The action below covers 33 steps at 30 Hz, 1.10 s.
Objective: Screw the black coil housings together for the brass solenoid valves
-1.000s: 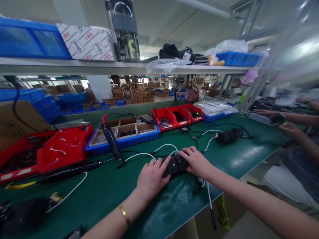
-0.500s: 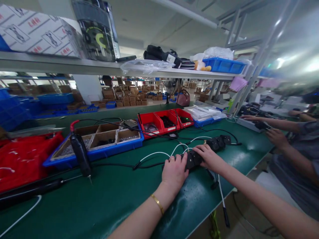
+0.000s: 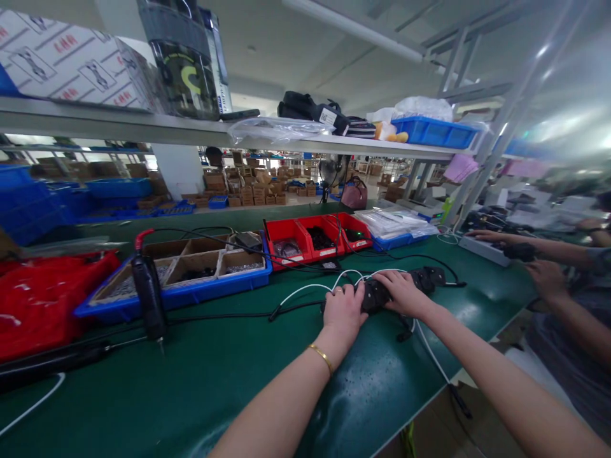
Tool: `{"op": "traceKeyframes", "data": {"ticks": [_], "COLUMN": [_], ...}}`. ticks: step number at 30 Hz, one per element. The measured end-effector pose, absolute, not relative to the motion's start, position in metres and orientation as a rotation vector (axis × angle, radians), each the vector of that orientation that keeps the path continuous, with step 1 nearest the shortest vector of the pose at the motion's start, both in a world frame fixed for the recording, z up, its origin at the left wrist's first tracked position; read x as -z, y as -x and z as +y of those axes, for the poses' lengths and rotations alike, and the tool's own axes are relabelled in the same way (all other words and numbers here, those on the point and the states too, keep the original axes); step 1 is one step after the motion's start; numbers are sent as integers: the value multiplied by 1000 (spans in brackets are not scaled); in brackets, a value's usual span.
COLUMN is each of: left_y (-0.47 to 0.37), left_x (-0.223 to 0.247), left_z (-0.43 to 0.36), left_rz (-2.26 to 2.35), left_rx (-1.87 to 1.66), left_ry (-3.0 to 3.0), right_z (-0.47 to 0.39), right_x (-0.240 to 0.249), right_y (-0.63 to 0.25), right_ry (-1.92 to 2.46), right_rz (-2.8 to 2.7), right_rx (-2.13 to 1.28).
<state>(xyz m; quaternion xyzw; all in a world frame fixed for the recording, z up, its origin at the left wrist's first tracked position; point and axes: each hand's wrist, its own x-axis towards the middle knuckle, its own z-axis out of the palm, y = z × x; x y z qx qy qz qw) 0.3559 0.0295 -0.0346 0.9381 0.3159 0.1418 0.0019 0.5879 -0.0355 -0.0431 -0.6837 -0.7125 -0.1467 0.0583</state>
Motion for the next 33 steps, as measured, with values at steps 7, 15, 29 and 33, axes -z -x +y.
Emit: {"op": "traceKeyframes", "data": {"ticks": [7, 15, 29, 33], "left_y": [-331, -313, -306, -286], "left_x": [12, -16, 31, 30], "left_z": [36, 138, 149, 154], "left_rz": [1126, 1047, 969, 1060], "left_rx": [-456, -158, 441, 352], "left_ry": [-2827, -2777, -2638, -2670], "right_z": [-46, -34, 3, 13], "right_x": [25, 12, 60, 84], "right_y": [-575, -551, -446, -449], "right_ry": [2136, 2144, 1411, 1364], "right_rz": [-2173, -2121, -2181, -2205], "right_rx": [407, 453, 641, 675]}}
